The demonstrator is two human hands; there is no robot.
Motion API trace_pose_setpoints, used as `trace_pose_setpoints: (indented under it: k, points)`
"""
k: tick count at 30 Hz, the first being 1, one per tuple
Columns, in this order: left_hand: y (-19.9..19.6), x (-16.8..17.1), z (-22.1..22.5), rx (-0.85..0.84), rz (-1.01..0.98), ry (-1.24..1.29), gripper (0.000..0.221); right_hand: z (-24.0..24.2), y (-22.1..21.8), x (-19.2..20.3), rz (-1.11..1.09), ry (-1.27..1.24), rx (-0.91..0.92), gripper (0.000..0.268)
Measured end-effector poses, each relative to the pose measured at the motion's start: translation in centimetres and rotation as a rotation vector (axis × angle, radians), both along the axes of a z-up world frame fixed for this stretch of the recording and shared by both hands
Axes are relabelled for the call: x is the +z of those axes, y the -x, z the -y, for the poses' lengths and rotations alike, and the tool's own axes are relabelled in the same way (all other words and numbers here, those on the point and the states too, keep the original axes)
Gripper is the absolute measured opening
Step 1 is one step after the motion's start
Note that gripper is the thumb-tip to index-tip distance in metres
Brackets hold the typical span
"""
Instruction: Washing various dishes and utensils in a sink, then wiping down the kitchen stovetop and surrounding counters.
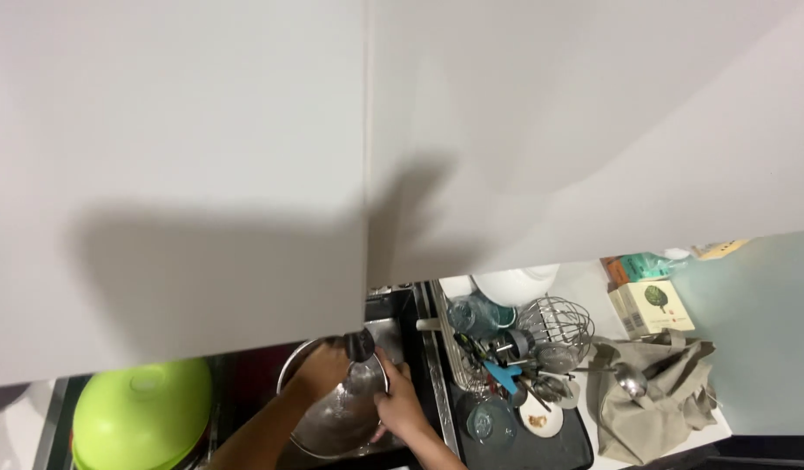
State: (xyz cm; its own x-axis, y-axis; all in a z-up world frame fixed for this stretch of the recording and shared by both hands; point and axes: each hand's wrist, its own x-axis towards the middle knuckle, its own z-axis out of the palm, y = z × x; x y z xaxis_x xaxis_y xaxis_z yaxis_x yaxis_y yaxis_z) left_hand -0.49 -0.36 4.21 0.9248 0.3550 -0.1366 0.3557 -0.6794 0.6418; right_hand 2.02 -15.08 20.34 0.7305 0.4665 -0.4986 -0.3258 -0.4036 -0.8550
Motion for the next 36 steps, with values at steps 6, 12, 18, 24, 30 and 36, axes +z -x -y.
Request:
trace_pose_setpoints:
  k: [6,12,18,24,30,36]
  points:
    - [2.2,-4.1,-1.9,-0.410,0.056,-0.037,0.030,-1.0,-2.1,-3.7,0.256,0.023,0.066,0.084]
    - [5.1,6.0,-4.7,-0.666,-0.332,-0.292,0.026,-1.2,-2.7,-7.3,-0.010,-0.050,-0.042,0.082]
    - [11.1,13.8,-2.8,-0.398,-0.068,-0.176,0.042,-2.5,-5.5,-9.6,-0.454,0.057,-0.120,0.082]
    - [13.5,15.6,-2.8,0.047,0.116,0.136,0.026,-4.6,-6.8,-14.2,-0.198,0.048,0.055,0.037]
    - [17.5,9.4,-5.2,0.853,0.251,0.994,0.027,-5.2,-6.5,-16.8,-0.245,0.015,-0.065,0.027]
    - [20.4,9.0,-6.1,1.219,0.510,1.474,0.035,-4.4,-3.9,-22.9,-0.157,0.195,-0.087,0.037]
